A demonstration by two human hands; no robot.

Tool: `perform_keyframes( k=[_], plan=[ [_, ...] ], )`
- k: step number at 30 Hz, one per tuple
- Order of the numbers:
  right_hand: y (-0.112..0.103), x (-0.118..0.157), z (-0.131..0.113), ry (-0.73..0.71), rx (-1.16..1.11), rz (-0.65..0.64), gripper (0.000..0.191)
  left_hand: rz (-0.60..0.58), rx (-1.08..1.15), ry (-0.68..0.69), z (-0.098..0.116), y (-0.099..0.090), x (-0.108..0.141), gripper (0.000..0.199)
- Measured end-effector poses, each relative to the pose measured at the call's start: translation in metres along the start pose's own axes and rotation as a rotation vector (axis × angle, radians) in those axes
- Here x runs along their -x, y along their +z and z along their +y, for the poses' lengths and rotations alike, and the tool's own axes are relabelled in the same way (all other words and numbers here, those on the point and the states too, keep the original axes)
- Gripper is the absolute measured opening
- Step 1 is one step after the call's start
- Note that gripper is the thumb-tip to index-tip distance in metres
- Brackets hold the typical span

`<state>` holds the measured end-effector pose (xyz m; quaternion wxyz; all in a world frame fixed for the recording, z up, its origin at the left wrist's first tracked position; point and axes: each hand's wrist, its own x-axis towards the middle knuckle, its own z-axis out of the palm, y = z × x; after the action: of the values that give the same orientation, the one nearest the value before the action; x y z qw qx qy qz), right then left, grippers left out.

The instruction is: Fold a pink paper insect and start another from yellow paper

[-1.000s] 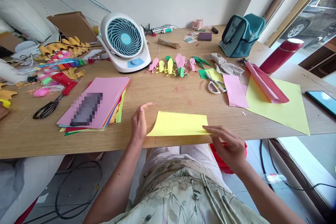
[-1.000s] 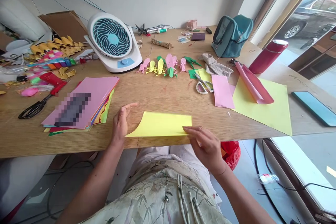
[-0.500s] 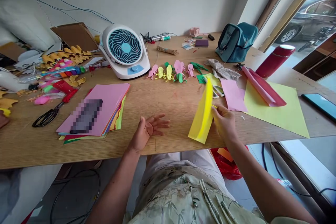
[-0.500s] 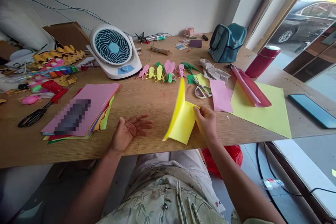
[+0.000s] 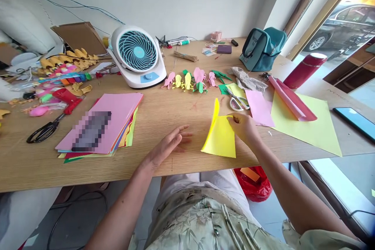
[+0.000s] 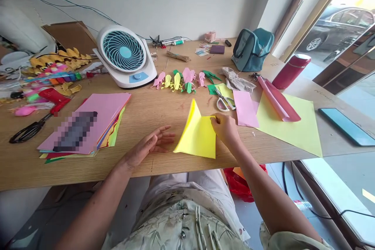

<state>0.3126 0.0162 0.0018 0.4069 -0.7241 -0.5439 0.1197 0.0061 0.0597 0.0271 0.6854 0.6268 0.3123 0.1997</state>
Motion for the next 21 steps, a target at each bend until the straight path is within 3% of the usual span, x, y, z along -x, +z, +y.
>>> perform_keyframes(
  k=[4,7,12,17,21],
  plan=[
    [-0.002,-0.022,-0.010,-0.016,0.100,-0.009,0.024,0.022,-0.062,0.109,0.016,0.005,-0.019,0.066],
    [-0.001,-0.038,-0.015,-0.023,0.061,-0.025,0.023,0.094,0.071,0.107,0.017,-0.004,-0.043,0.061],
    [0.014,-0.051,0.001,-0.003,-0.219,-0.046,0.029,0.350,0.125,-0.003,0.009,-0.031,-0.078,0.052],
    [0.027,-0.049,0.020,0.151,-0.478,-0.137,0.042,0.458,0.204,-0.011,-0.001,-0.047,-0.088,0.050],
    [0.026,-0.046,0.017,0.175,-0.575,-0.197,0.053,0.526,0.234,0.019,-0.005,-0.053,-0.087,0.049]
  ],
)
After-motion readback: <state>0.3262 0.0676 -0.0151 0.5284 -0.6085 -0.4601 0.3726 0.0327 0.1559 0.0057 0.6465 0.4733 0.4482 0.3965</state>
